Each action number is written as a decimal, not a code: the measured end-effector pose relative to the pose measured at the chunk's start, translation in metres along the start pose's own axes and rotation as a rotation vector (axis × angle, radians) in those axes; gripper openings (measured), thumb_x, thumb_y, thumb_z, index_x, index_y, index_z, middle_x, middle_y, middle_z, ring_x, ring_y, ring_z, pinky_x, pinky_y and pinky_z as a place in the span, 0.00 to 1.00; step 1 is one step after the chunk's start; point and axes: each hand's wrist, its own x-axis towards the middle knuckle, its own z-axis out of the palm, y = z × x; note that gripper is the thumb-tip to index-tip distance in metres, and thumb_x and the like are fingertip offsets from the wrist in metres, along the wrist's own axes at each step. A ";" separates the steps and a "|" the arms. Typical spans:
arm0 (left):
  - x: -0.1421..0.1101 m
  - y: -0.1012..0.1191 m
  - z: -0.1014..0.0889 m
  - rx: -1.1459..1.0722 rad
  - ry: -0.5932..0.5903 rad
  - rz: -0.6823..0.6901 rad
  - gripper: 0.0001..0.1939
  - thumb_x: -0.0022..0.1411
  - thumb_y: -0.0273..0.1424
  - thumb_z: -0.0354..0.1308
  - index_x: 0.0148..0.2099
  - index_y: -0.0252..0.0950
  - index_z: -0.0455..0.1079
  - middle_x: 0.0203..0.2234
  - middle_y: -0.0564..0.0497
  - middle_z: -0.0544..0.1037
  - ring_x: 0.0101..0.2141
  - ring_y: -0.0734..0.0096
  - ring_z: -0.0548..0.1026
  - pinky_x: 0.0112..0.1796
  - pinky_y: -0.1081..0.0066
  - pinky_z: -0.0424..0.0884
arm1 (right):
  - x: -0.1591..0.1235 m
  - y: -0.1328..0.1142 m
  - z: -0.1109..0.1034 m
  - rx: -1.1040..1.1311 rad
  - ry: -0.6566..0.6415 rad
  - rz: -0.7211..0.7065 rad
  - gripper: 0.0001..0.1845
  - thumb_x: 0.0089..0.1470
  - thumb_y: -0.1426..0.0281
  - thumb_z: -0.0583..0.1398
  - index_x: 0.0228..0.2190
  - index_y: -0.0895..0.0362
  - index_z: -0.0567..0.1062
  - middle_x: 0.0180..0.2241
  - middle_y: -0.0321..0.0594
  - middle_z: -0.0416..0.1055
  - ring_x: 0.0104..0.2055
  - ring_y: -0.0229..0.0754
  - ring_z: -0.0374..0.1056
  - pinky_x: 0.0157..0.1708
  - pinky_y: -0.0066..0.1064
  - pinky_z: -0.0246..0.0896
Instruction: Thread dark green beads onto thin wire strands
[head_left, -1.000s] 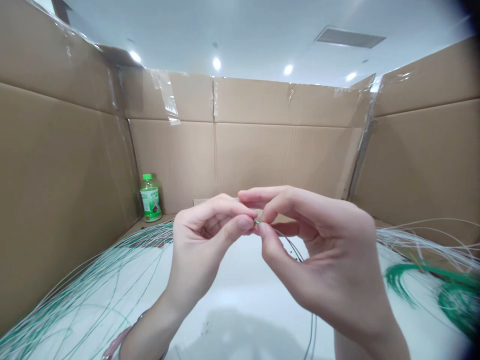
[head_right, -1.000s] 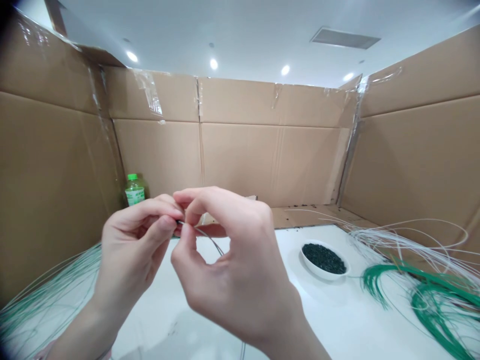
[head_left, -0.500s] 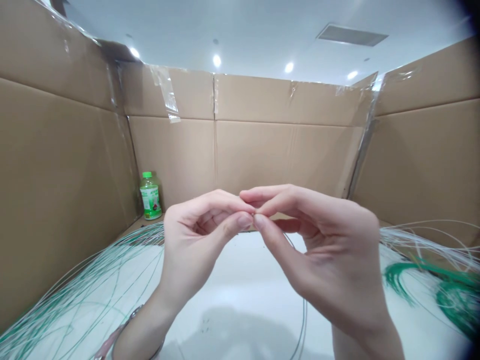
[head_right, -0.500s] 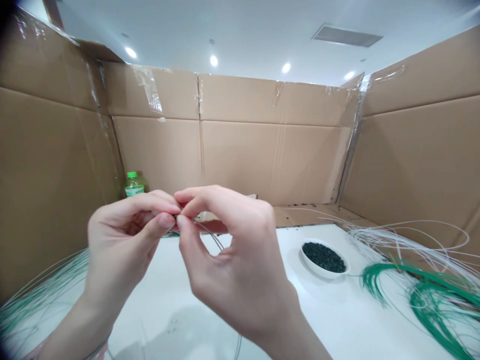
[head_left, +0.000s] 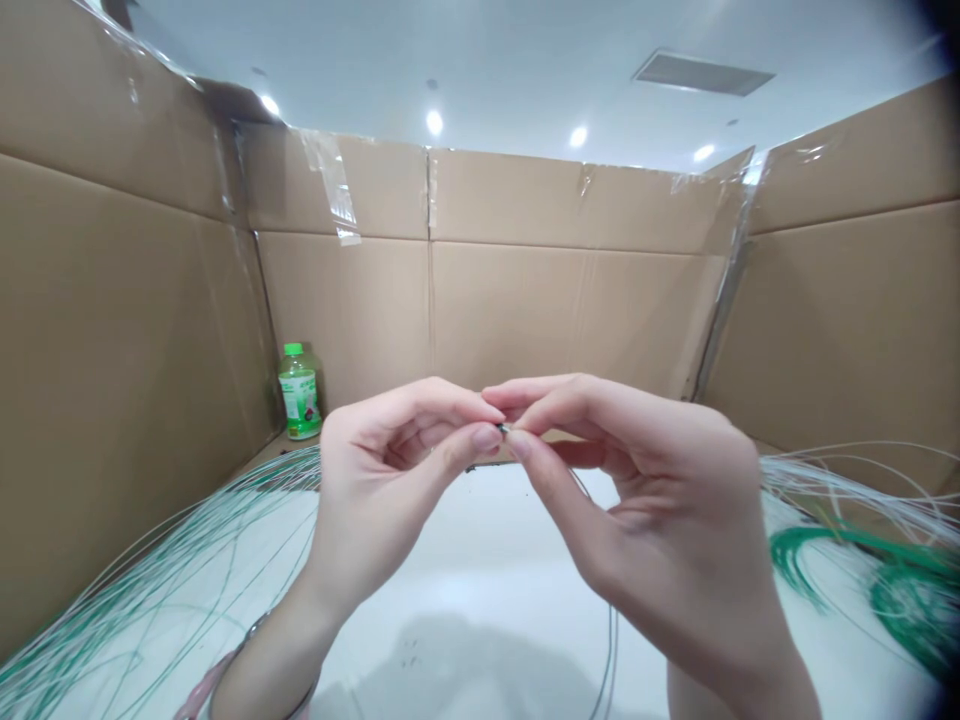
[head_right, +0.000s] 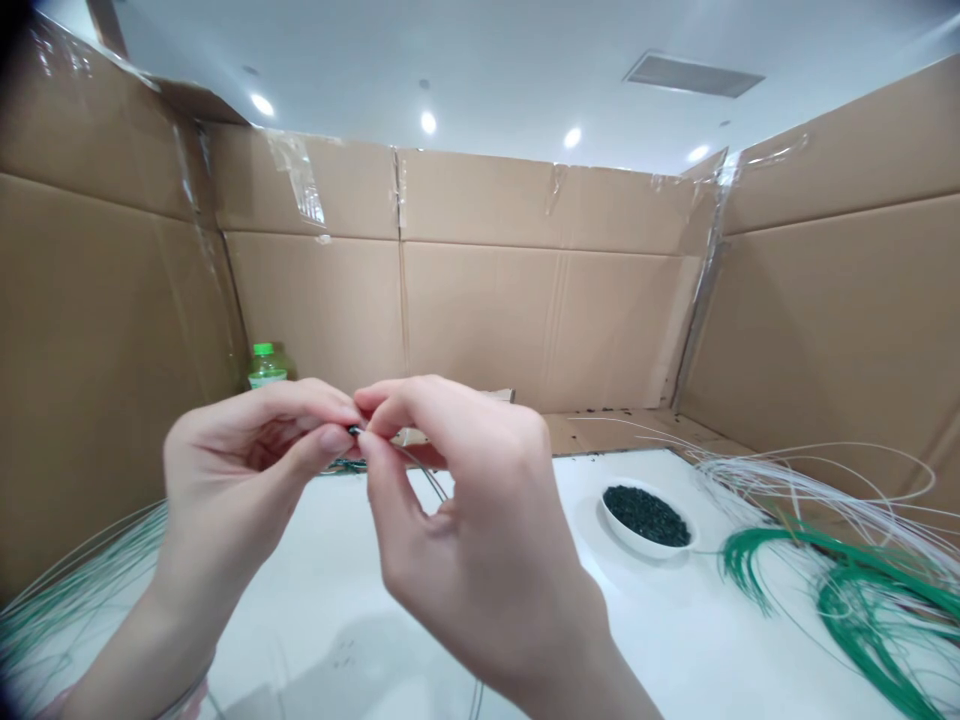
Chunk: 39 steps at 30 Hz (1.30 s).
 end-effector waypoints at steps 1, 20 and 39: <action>0.000 0.001 -0.001 0.042 -0.009 0.026 0.07 0.56 0.22 0.62 0.32 0.40 0.76 0.26 0.58 0.79 0.26 0.84 0.76 0.29 0.88 0.75 | 0.000 -0.001 0.000 -0.025 0.001 -0.006 0.07 0.51 0.80 0.59 0.26 0.59 0.73 0.33 0.33 0.76 0.31 0.30 0.72 0.32 0.18 0.73; -0.002 -0.003 0.002 -0.155 0.075 -0.087 0.00 0.55 0.28 0.64 0.32 0.38 0.76 0.27 0.53 0.77 0.24 0.82 0.73 0.27 0.86 0.73 | 0.004 0.005 0.003 0.015 0.051 -0.002 0.06 0.51 0.78 0.62 0.29 0.55 0.75 0.24 0.26 0.74 0.24 0.26 0.68 0.26 0.16 0.70; -0.009 -0.006 0.014 -0.278 0.125 -0.090 0.02 0.59 0.31 0.61 0.34 0.40 0.74 0.22 0.56 0.72 0.23 0.82 0.69 0.26 0.85 0.72 | 0.003 0.005 0.014 0.163 0.096 0.009 0.08 0.49 0.82 0.60 0.28 0.58 0.74 0.24 0.31 0.72 0.26 0.30 0.69 0.25 0.20 0.69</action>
